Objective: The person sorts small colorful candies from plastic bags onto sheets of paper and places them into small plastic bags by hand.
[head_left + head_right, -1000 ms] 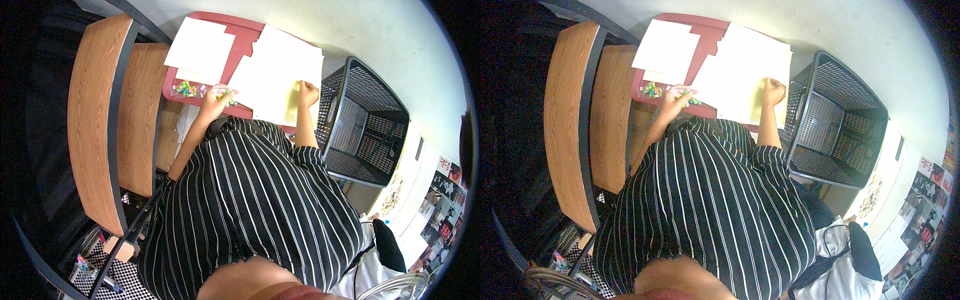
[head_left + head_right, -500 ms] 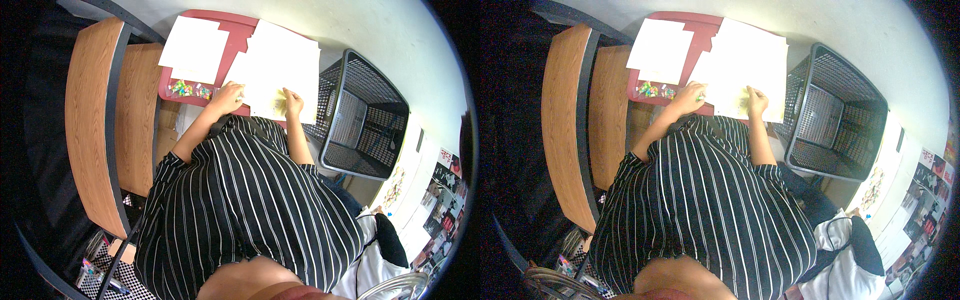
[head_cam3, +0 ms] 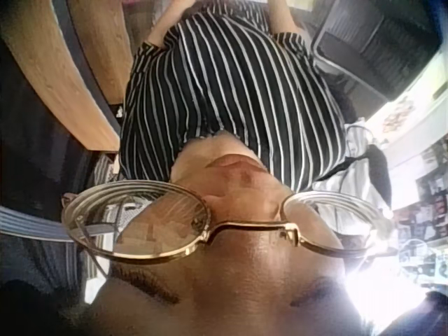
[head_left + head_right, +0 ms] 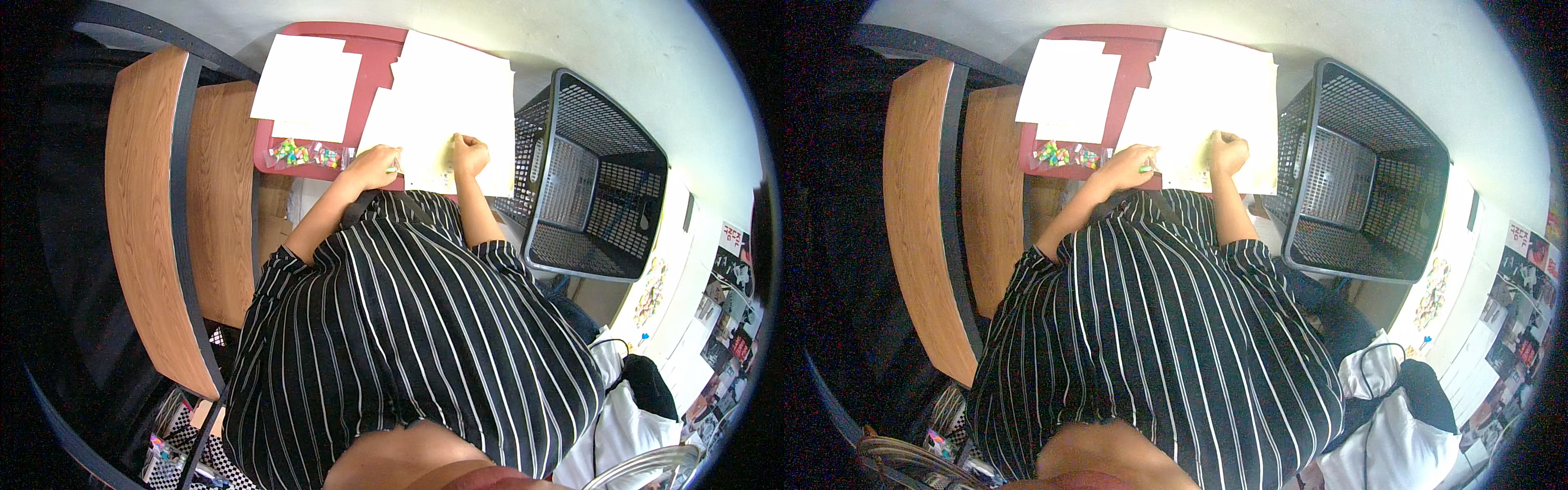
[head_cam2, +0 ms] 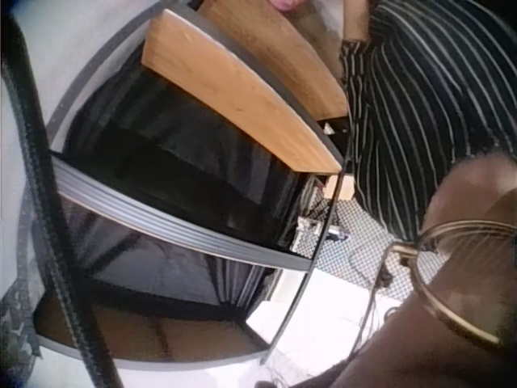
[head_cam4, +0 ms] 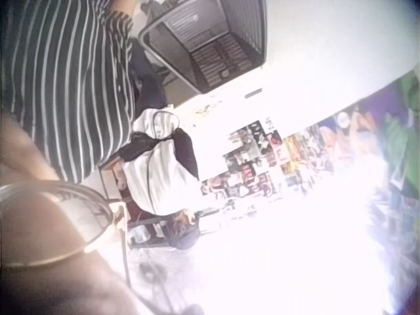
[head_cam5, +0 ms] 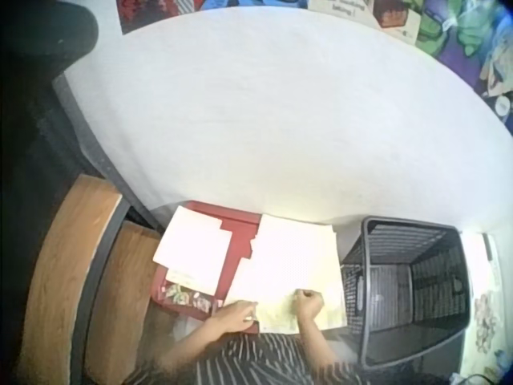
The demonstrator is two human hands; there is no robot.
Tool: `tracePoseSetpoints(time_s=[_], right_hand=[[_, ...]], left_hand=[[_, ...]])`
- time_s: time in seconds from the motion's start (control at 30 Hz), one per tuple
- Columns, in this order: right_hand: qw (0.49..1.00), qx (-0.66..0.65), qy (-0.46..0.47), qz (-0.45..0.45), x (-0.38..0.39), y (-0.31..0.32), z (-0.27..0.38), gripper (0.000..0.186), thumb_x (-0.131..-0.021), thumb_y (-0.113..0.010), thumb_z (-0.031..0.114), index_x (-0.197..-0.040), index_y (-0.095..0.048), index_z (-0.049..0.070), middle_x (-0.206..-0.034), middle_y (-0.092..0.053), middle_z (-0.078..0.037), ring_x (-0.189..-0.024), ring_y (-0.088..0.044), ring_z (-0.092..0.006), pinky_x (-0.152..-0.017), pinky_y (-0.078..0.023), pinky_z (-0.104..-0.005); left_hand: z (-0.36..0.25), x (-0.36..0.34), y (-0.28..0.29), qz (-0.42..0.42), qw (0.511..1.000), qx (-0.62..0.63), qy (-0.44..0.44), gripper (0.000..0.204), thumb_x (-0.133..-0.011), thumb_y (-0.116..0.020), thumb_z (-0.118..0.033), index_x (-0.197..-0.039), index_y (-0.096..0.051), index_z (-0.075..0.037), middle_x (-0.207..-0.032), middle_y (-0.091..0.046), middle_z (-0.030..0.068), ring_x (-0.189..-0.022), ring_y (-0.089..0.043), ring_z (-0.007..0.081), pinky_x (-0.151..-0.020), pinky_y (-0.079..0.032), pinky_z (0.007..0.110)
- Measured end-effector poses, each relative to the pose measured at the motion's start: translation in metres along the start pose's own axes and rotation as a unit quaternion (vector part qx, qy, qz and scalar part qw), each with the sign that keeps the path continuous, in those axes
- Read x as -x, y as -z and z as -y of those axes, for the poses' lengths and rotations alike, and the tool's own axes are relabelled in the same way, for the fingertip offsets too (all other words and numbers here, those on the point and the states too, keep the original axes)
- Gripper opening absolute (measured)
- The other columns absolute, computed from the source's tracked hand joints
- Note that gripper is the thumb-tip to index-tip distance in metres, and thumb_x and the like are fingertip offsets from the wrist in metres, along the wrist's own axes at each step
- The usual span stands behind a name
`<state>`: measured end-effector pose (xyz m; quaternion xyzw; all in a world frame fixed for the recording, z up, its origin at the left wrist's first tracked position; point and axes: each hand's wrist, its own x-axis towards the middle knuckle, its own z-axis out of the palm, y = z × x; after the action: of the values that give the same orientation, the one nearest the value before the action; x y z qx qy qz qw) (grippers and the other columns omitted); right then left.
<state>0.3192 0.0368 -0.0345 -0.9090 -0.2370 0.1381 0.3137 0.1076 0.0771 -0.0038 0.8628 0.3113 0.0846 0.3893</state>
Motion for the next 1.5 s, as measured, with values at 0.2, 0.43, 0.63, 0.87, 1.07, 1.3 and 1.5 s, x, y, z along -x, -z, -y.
tracePoseSetpoints(time_s=[0.2,0.43,0.63,0.87,1.07,1.3,1.5], right_hand=[[0.99,0.108,0.041,0.087,-0.007,0.012,0.009,0.023,-0.063,-0.064,0.026,-0.074,-0.068,0.006,-0.079,-0.063,-0.016,-0.074,-0.061,-0.03,-0.071,-0.048,-0.0364],[0.965,0.171,0.021,0.198,-0.028,0.026,0.02,0.031,-0.062,-0.064,0.034,-0.077,-0.068,0.007,-0.079,-0.064,-0.015,-0.076,-0.062,-0.0268,-0.073,-0.048,-0.0354],[0.958,0.188,0.028,0.217,-0.042,0.028,0.014,0.033,-0.062,-0.067,0.036,-0.078,-0.068,0.007,-0.08,-0.065,-0.013,-0.077,-0.063,-0.024,-0.074,-0.048,-0.033],[0.947,0.237,0.078,0.201,-0.044,0.035,0.019,0.034,-0.059,-0.072,0.037,-0.075,-0.068,0.007,-0.073,-0.065,-0.011,-0.071,-0.063,-0.0211,-0.07,-0.048,-0.0321],[0.955,0.171,0.071,0.231,-0.056,0.032,0.006,0.034,-0.058,-0.073,0.038,-0.069,-0.067,0.006,-0.068,-0.064,-0.009,-0.066,-0.062,-0.0185,-0.066,-0.048,-0.0302],[0.942,0.207,0.097,0.246,-0.058,0.031,0.025,0.035,-0.057,-0.074,0.039,-0.068,-0.066,0.007,-0.069,-0.064,-0.008,-0.067,-0.062,-0.0182,-0.065,-0.048,-0.0302],[0.936,0.239,0.104,0.237,-0.043,0.03,0.034,0.034,-0.058,-0.073,0.04,-0.072,-0.066,0.009,-0.072,-0.064,-0.006,-0.069,-0.062,-0.0193,-0.066,-0.048,-0.0308]], left_hand=[[0.007,0.001,-0.005,-0.017,0.999,-0.019,-0.028,0.043,-0.065,-0.055,-0.012,-0.104,-0.052,0.007,-0.098,-0.056,0.024,-0.095,-0.053,0.0344,-0.084,-0.043,0.037],[-0.002,0.001,0.001,0.005,1.0,0.016,0.017,0.045,-0.064,-0.055,-0.011,-0.105,-0.051,0.008,-0.1,-0.056,0.0243,-0.096,-0.053,0.0348,-0.086,-0.042,0.036],[-0.005,0.0,0.001,-0.008,1.0,0.001,0.008,0.045,-0.064,-0.055,-0.01,-0.105,-0.051,0.009,-0.101,-0.055,0.0243,-0.098,-0.052,0.0346,-0.087,-0.042,0.036],[-0.001,0.001,-0.002,0.031,0.998,0.011,0.05,0.048,-0.068,-0.058,-0.017,-0.11,-0.049,0.005,-0.107,-0.053,0.0233,-0.103,-0.05,0.0338,-0.09,-0.039,0.036],[-0.005,0.0,-0.001,0.016,0.999,0.015,0.045,0.044,-0.067,-0.055,-0.013,-0.106,-0.051,0.005,-0.101,-0.055,0.0232,-0.097,-0.052,0.0343,-0.085,-0.042,0.037],[0.001,0.001,-0.005,0.027,0.998,0.023,0.045,0.048,-0.066,-0.057,-0.014,-0.109,-0.05,0.005,-0.107,-0.054,0.0226,-0.102,-0.05,0.0338,-0.088,-0.04,0.036],[0.004,0.007,-0.01,0.022,0.999,0.014,0.041,0.052,-0.068,-0.06,-0.017,-0.114,-0.047,0.004,-0.104,-0.055,0.0203,-0.101,-0.05,0.0326,-0.089,-0.038,0.038]])
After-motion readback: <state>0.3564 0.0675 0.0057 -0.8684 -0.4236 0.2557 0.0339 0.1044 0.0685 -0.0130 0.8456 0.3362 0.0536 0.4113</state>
